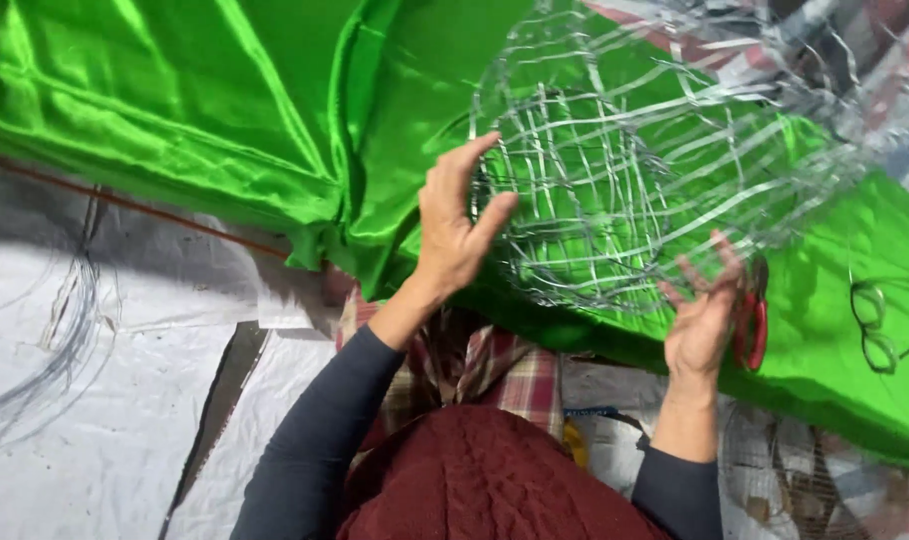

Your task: Manually shaping and forming a wire mesh structure into a basket shape by bending and twisting the wires.

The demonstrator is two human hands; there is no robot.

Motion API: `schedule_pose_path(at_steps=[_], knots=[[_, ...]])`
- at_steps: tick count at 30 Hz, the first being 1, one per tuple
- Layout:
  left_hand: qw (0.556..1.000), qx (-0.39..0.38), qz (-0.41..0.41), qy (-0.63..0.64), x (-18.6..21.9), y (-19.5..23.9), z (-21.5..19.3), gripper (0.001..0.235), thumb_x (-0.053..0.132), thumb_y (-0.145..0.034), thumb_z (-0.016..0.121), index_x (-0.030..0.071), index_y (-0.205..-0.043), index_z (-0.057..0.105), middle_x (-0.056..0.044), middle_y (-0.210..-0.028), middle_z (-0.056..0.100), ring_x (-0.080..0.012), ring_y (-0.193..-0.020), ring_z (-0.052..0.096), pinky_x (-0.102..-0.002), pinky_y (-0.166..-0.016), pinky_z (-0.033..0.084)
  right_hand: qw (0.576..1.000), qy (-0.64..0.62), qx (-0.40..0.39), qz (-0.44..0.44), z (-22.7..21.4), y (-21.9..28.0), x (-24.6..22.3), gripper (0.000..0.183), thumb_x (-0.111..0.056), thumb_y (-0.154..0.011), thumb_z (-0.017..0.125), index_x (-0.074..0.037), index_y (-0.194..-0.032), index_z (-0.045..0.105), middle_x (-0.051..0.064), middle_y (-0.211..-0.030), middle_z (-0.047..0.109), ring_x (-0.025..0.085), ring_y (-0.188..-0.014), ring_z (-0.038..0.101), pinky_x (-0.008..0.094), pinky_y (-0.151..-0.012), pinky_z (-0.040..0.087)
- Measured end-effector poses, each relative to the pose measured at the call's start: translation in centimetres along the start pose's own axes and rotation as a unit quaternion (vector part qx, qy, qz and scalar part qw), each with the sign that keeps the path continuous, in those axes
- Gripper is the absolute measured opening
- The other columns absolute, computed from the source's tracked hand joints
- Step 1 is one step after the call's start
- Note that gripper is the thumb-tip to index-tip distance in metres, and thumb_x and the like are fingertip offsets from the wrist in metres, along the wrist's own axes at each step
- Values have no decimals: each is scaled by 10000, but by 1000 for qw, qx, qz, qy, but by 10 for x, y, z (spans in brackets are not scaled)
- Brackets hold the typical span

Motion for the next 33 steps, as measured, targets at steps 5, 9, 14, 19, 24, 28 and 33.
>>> schedule_pose_path(at_steps=[5, 9, 14, 19, 24, 28, 33], knots=[[996, 39, -78, -24, 18, -26, -10, 457, 463, -988, 548, 161, -1329, 587, -16, -1152, 707, -169, -1087, 653, -383, -1037, 353, 999, 33, -31, -18, -3, -12, 7, 543, -572, -1058, 395, -151, -1394, 472, 120, -1458, 466, 276, -1220, 563, 396, -884, 618], [992, 38, -73, -92, 13, -50, 8, 607, 675, -930, 428, 177, -1202, 644, -18, -1075, 625, -152, -956, 540, -377, -924, 307, 1000, 20, 0, 8, 4, -11, 9, 510, -567, -1032, 388, -185, -1354, 492, 64, -1410, 483, 240, -1222, 573, 370, -873, 611], [983, 2, -109, -149, 42, -72, 12, 687, 679, -911, 367, 91, -1053, 692, -61, -958, 494, -212, -863, 413, -418, -849, 277, 999, -19, 32, 31, 3, -13, 16, 554, -602, -988, 392, -202, -1357, 500, 31, -1425, 483, 234, -1208, 589, 348, -849, 623], [974, -38, -138, -178, 27, -87, 11, 700, 696, -922, 254, 130, -691, 595, 4, -677, 392, -199, -741, 363, -392, -771, 269, 1000, -2, 17, 14, 5, -13, 15, 529, -595, -1021, 369, -221, -1384, 459, 22, -1432, 479, 251, -1240, 576, 363, -895, 618], [974, -100, -139, -150, 18, -104, 6, 665, 560, -985, 305, 173, -553, 630, 94, -448, 501, -53, -334, 308, -247, -339, 245, 1000, 16, -4, -19, 0, -13, 12, 585, -662, -1044, 383, -200, -1399, 436, 48, -1441, 461, 234, -1242, 587, 350, -905, 634], [952, -127, -276, -26, 6, -109, -14, 512, 492, -944, 492, 73, -834, 765, -29, -743, 740, -86, -637, 683, -242, -647, 569, 1000, 1, -16, -14, -8, -15, 24, 673, -650, -1035, 368, -154, -1488, 343, 110, -1439, 465, 253, -1264, 573, 363, -927, 607], [952, -119, -222, 173, -14, -104, -11, 351, 464, -938, 640, 114, -922, 645, -4, -865, 617, -100, -827, 559, -271, -839, 489, 1000, -4, -12, -27, -5, -15, 21, 675, -652, -1042, 390, -163, -1495, 285, 115, -1407, 465, 271, -1234, 597, 330, -878, 616]])
Point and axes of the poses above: each hand's wrist, its own y-axis away from the middle knuckle, its own z-axis out of the palm, x = y × z, the point moved 4 cm from there along -y, towards the middle knuckle
